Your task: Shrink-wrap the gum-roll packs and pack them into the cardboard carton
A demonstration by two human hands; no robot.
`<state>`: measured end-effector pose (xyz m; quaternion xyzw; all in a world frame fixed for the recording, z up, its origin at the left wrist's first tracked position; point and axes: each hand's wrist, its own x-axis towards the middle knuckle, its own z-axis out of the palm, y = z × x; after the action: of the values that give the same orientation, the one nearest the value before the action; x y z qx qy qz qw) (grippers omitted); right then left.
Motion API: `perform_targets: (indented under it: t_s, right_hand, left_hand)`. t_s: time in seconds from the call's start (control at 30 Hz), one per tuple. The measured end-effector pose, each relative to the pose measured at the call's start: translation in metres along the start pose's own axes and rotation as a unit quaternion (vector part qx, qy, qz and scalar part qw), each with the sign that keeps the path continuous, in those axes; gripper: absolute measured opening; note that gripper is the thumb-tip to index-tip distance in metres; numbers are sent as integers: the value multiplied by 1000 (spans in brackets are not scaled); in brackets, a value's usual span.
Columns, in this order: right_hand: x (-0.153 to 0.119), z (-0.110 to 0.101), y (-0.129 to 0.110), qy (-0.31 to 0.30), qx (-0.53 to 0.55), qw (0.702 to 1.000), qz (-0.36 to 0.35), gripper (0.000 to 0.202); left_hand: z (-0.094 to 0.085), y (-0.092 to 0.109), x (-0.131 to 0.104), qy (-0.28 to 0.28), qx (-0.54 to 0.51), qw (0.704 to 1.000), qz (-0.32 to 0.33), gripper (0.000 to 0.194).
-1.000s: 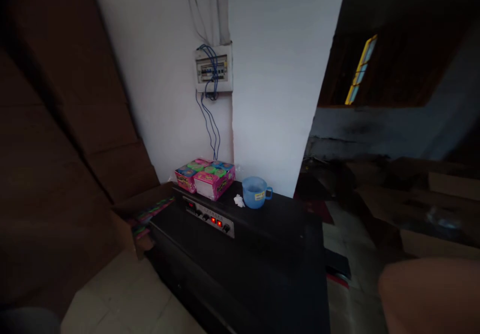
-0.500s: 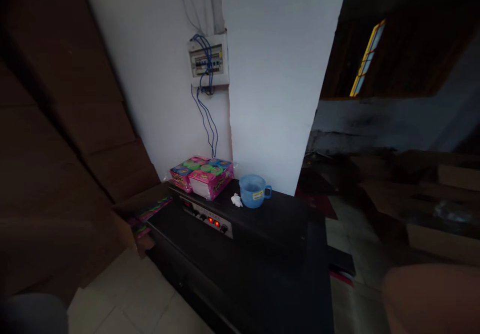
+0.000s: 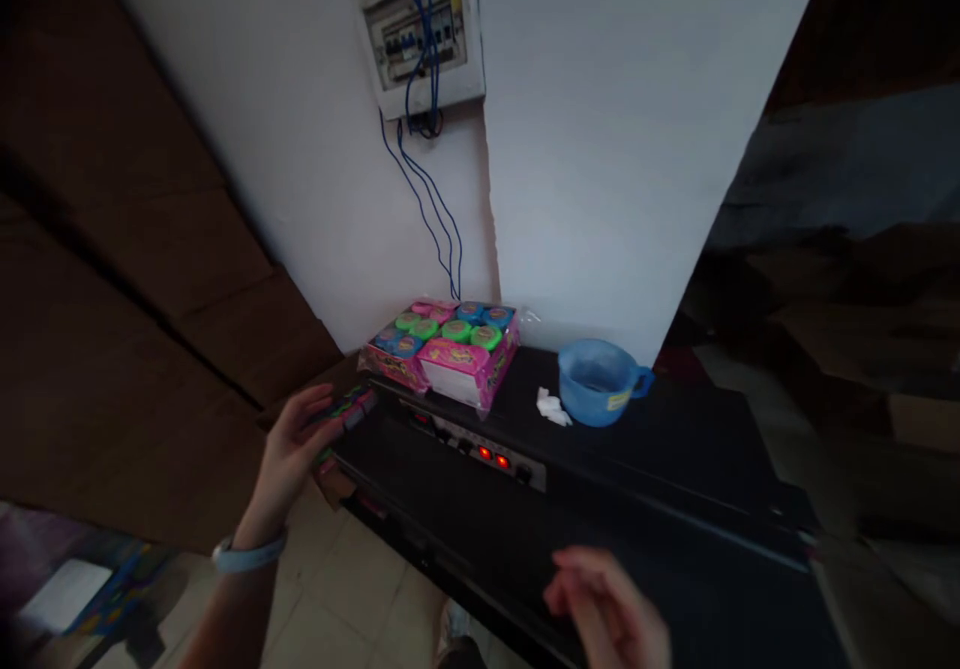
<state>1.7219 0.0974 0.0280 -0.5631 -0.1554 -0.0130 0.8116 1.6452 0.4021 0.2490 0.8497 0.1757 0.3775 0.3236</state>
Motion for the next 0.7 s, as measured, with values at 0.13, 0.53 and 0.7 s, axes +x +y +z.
perform_targets:
  t_s: [0.13, 0.53, 0.7]
  right_hand:
    - [10, 119, 21, -63, 5, 998, -31, 16]
    - [124, 278, 3, 127, -371, 915, -96, 21]
    - [118, 282, -7, 82, -329, 930, -139, 17]
  left_hand:
    - [5, -74, 71, -34, 37, 997, 53, 69]
    - [38, -143, 155, -234, -86, 968, 37, 43]
    - [15, -137, 133, -158, -36, 984, 80, 29]
